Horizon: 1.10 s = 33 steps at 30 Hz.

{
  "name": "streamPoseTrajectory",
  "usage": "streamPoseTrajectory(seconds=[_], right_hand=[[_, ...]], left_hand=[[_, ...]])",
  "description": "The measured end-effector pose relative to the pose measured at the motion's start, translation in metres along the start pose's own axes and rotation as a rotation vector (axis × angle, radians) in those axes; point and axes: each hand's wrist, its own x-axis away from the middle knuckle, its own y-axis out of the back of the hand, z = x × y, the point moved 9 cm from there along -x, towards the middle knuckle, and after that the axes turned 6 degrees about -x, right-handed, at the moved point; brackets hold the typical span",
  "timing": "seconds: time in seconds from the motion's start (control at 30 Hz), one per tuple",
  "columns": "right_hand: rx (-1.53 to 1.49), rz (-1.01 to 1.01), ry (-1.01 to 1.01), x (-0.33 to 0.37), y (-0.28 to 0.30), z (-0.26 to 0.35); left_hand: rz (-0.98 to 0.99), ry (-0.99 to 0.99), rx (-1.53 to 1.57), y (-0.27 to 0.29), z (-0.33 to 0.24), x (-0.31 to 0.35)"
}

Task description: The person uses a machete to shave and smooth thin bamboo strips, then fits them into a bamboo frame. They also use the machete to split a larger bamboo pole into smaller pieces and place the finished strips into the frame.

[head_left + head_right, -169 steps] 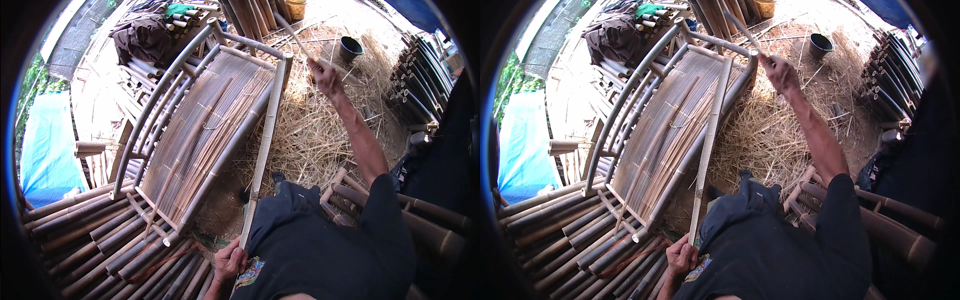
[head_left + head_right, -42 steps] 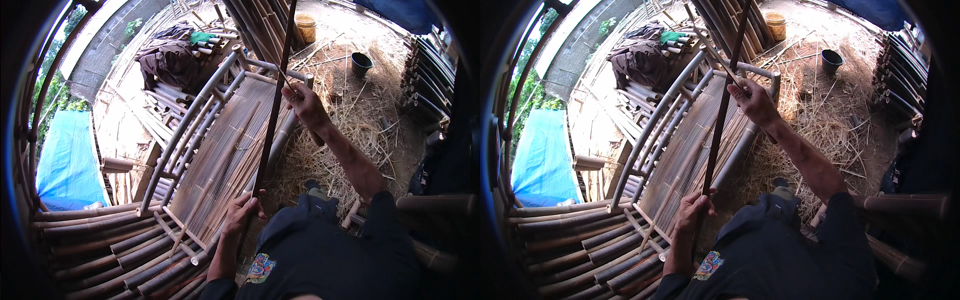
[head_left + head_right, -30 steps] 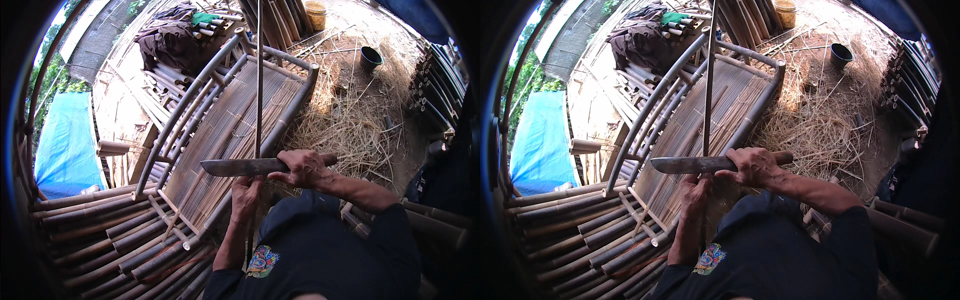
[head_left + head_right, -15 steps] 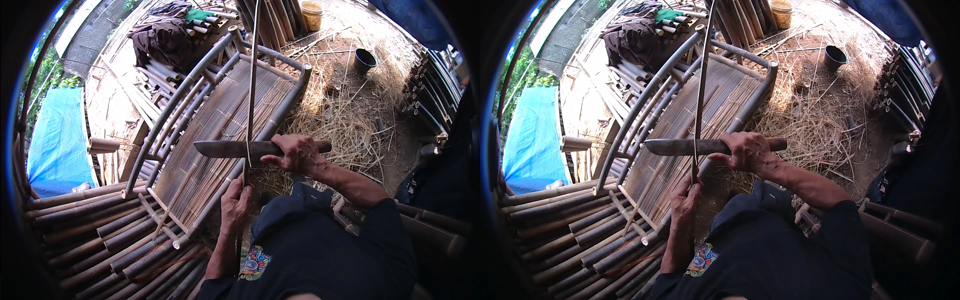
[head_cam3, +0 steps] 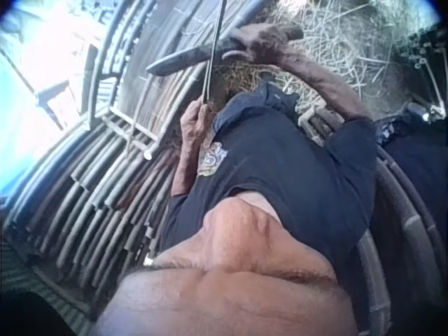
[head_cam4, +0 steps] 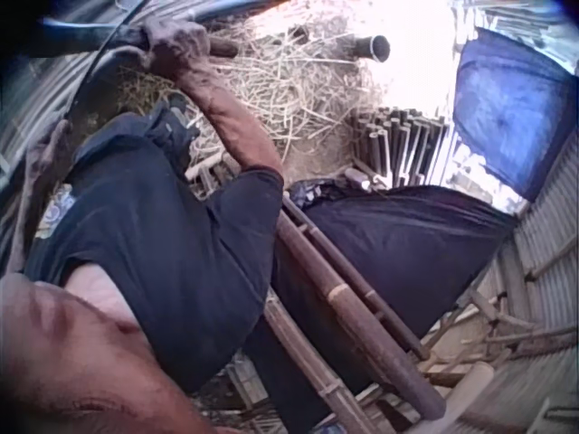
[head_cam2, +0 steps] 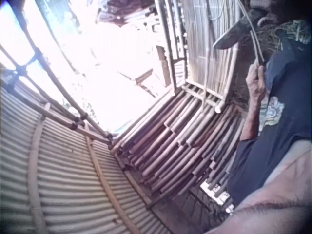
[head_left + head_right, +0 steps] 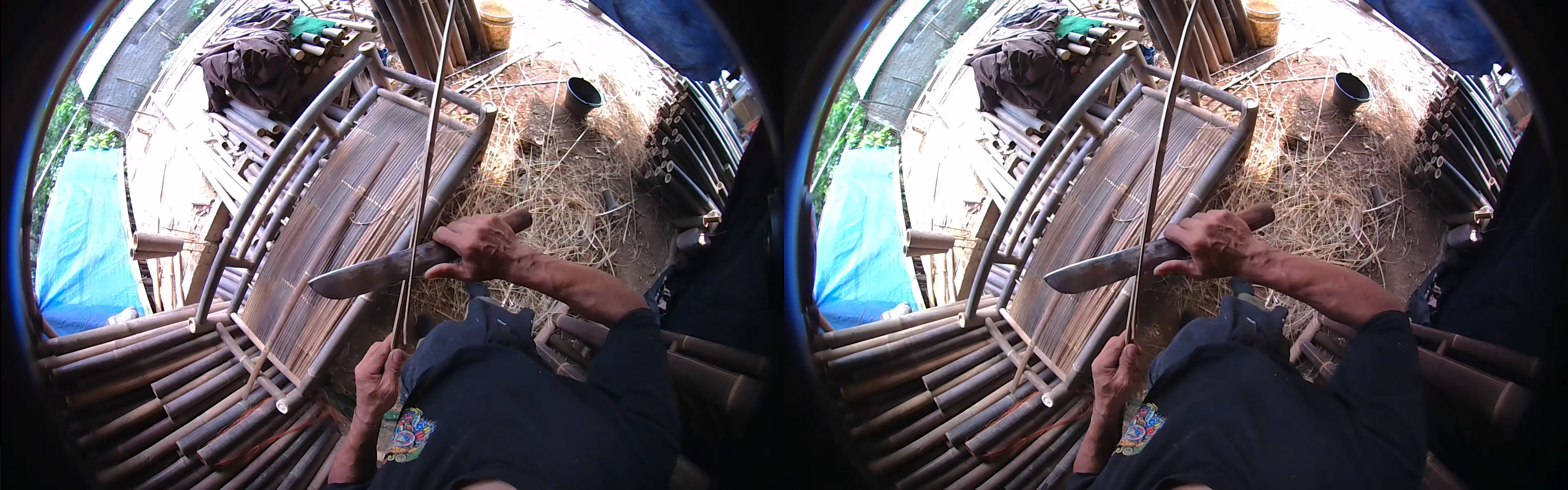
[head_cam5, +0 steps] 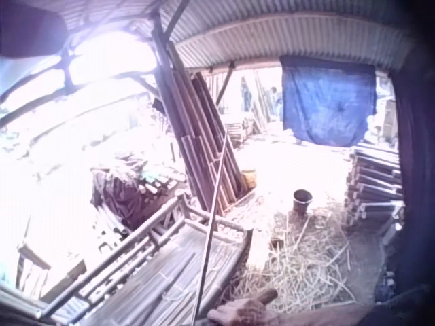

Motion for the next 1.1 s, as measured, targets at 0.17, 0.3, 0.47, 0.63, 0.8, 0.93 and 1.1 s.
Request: streamPoseTrajectory(seconds=[0.17, 0.3, 0.47, 0.63, 0.8, 0.93, 1.1], right_hand=[[-0.016, -0.089, -0.533, -0.006, 0.041, -0.115], [-0.003, -0.068, -0.327, 0.000, 0.028, -0.073], [-0.086, -0.050, -0.622, 0.008, 0.036, -0.118], [0.027, -0.075, -0.588, 0.013, 0.042, -0.131], [0.124, -0.112, -0.567, -0.001, 0.073, -0.159], [0.226, -0.150, -0.598, -0.002, 0.090, -0.181], [0.236, -0.072, -0.655, -0.002, 0.092, -0.210]], left_hand=[[0.062, 0.032, -0.053, -0.003, -0.003, 0.019], [0.055, -0.063, -0.133, 0.001, -0.006, 0.013], [0.072, -0.099, -0.222, 0.000, -0.008, 0.016], [0.077, -0.067, -0.212, 0.004, -0.004, 0.024], [0.066, -0.103, -0.196, 0.008, 0.005, 0.040], [0.049, -0.087, -0.226, 0.021, 0.023, 0.061], [0.017, -0.019, -0.309, 0.033, 0.055, 0.091]])
